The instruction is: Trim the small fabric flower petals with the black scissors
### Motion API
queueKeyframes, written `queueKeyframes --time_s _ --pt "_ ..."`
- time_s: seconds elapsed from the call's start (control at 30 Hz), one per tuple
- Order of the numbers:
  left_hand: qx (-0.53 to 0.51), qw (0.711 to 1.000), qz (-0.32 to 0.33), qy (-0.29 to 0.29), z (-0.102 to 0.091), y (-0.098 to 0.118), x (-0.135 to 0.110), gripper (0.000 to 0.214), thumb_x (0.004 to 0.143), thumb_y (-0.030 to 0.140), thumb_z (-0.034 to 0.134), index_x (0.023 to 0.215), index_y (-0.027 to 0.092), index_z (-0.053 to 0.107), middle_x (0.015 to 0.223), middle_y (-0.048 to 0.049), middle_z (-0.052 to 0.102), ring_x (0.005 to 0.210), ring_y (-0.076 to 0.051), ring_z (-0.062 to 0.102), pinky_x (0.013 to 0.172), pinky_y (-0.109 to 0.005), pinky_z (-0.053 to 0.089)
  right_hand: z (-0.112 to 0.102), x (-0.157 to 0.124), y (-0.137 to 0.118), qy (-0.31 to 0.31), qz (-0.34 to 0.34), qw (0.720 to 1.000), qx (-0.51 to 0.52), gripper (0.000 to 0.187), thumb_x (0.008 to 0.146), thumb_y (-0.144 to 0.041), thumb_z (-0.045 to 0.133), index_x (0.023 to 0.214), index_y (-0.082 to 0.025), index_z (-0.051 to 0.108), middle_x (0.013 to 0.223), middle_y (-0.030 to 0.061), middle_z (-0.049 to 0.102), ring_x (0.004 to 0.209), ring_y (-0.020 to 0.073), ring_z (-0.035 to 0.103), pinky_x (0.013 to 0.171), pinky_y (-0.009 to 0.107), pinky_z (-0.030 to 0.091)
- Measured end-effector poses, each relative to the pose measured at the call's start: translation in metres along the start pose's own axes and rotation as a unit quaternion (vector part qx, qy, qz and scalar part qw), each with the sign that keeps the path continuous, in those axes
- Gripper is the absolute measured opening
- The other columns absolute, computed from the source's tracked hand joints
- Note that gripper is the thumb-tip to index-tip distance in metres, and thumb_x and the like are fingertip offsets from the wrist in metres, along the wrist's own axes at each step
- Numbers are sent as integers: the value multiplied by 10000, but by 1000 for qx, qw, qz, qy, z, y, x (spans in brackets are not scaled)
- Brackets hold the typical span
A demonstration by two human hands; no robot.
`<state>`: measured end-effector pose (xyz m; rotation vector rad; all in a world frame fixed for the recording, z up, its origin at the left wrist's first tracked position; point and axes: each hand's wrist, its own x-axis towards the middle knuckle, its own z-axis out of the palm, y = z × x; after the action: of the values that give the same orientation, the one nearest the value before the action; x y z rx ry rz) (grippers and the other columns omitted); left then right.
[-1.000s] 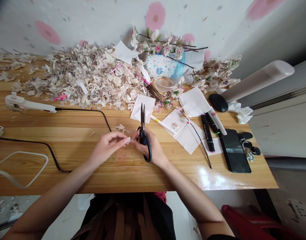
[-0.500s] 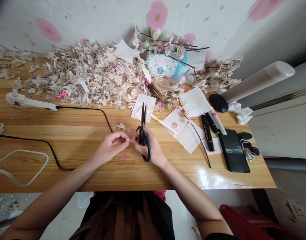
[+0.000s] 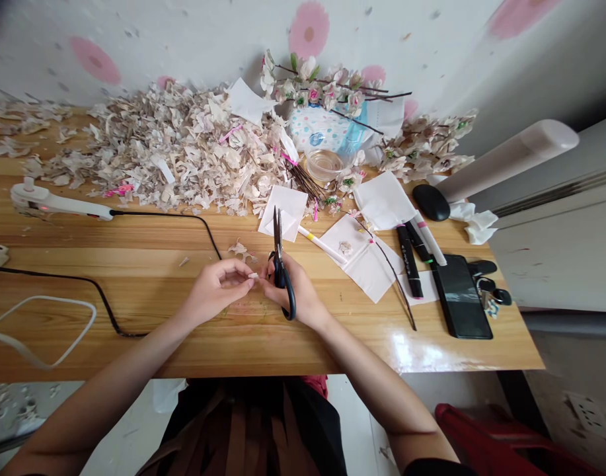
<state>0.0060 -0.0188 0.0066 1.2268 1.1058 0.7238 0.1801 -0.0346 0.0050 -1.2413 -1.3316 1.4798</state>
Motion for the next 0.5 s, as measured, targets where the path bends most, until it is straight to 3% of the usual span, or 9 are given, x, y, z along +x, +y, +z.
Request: queueKeyframes --time_s 0.27,0.5 --pt "1 1000 -23 -10 -1 5 0 119 673 234 710 732 161 638 728 -22 675 668 -151 627 658 -274 501 1 1 1 17 0 1000 4 402 715 -426 770 775 -221 429 779 -5 554 633 136 458 597 276 397" --pt "-97 994 -41 -29 4 -1 2 228 669 312 767 753 166 613 742 -14 686 728 -166 669 749 -308 538 3 3 4 24 20 995 91 438 706 -481 765 770 -224 415 780 -15 545 564 116 483 553 279 434"
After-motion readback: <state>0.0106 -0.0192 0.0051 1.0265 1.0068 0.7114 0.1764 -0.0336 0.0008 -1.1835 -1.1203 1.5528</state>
